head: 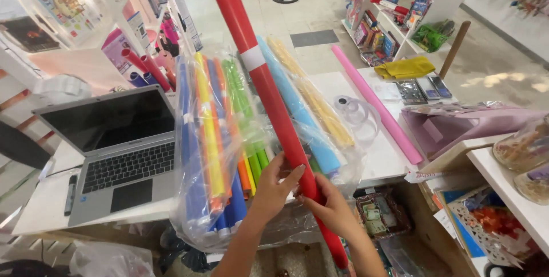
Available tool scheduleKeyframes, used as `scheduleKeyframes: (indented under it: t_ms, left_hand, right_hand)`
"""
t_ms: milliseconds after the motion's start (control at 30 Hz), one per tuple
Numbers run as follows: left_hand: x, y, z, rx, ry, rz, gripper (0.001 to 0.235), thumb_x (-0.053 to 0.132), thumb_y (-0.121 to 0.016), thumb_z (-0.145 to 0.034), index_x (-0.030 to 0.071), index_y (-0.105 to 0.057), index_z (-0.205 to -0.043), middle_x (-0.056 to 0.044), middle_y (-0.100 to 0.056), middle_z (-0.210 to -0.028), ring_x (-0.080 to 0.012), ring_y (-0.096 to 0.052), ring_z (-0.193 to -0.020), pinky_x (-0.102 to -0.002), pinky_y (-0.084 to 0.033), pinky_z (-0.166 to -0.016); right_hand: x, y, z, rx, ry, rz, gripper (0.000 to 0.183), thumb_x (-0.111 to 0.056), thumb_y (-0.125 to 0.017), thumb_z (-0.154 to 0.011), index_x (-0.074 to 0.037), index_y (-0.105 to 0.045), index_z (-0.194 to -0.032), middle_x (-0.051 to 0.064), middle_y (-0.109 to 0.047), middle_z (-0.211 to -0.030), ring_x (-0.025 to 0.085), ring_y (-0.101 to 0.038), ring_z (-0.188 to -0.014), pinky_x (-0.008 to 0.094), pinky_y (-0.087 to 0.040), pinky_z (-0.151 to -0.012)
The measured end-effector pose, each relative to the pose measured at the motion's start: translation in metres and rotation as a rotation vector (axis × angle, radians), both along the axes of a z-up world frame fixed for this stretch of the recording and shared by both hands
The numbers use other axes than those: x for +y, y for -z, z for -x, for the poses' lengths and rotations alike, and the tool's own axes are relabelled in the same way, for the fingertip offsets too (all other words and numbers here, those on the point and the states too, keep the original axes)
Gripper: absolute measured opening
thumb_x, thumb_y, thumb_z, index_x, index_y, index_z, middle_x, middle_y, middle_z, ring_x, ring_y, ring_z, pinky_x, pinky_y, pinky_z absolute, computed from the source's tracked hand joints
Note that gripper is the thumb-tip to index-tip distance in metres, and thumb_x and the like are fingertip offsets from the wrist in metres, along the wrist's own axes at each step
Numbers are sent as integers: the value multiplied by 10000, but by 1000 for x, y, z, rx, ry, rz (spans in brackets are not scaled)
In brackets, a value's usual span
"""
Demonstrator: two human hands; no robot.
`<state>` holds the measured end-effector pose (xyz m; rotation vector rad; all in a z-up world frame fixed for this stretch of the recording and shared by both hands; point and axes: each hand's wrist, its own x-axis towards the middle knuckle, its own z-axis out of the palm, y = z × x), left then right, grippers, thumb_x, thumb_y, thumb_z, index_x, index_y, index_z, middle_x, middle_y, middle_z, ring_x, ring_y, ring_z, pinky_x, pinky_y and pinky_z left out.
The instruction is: Applying white adhesive labels to the ends of long colored rolls of material in a gift shop.
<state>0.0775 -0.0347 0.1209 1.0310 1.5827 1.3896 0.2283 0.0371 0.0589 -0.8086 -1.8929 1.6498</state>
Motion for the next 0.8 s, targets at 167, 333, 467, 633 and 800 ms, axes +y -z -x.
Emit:
scheduleKeyframes:
  t_ms: [167, 333, 467, 633, 800]
  left_hand:
    - [14, 8, 19, -26, 26, -80, 458, 376, -629, -920, 121, -655, -1301, -34, -784, -1244, -182, -770, -1033, -324, -640, -894]
    - [25, 10, 19, -58, 98, -116, 447, 335, -663, -920, 101, -657, -1300, -40, -782, -1204, -182, -764, -996, -308, -641, -826]
    - [35, -5, 27, -100, 144, -172, 530, 408, -619, -932, 75, -611, -1345, -97, -747, -1273, -221, -740, -1116, -352, -630, -920]
    - [56, -26, 45, -214, 88, -414, 581, 468, -571, -979, 71, -501, -1398, -130, -665, -1348, -294, -725, -1123, -401, -625, -910]
    - [78, -57, 58, -258, -3, -639, 633, 577, -262, -1088, 153, -253, -1559, -103, -602, -1441, -206, -694, -1171, -361, -570, -978]
  right_hand:
    - [6, -2, 12, -35, -28, 48, 378, -80, -714, -875, -93, -673, -1251, 38, -769, -970, 152, -720, -865, 296, -587, -795]
    - [16, -8, 22, -20, 35, 33, 421, -90, -716, -904, -87, -671, -1322, 24, -646, -858, 126, -559, -698, 263, -472, -641]
    - [24, -17, 27, -9, 31, 71, 469, -112, -695, -911, -93, -632, -1376, 37, -700, -981, 138, -625, -812, 272, -520, -725]
    - [33, -10, 28, -110, -15, 93, 488, -195, -745, -889, -112, -645, -1359, 11, -617, -837, 135, -567, -687, 278, -473, -622]
    - [48, 33, 31, 35, -46, -33, 438, -75, -796, -839, -18, -715, -1267, 249, -737, -1128, 415, -709, -1021, 535, -550, -832]
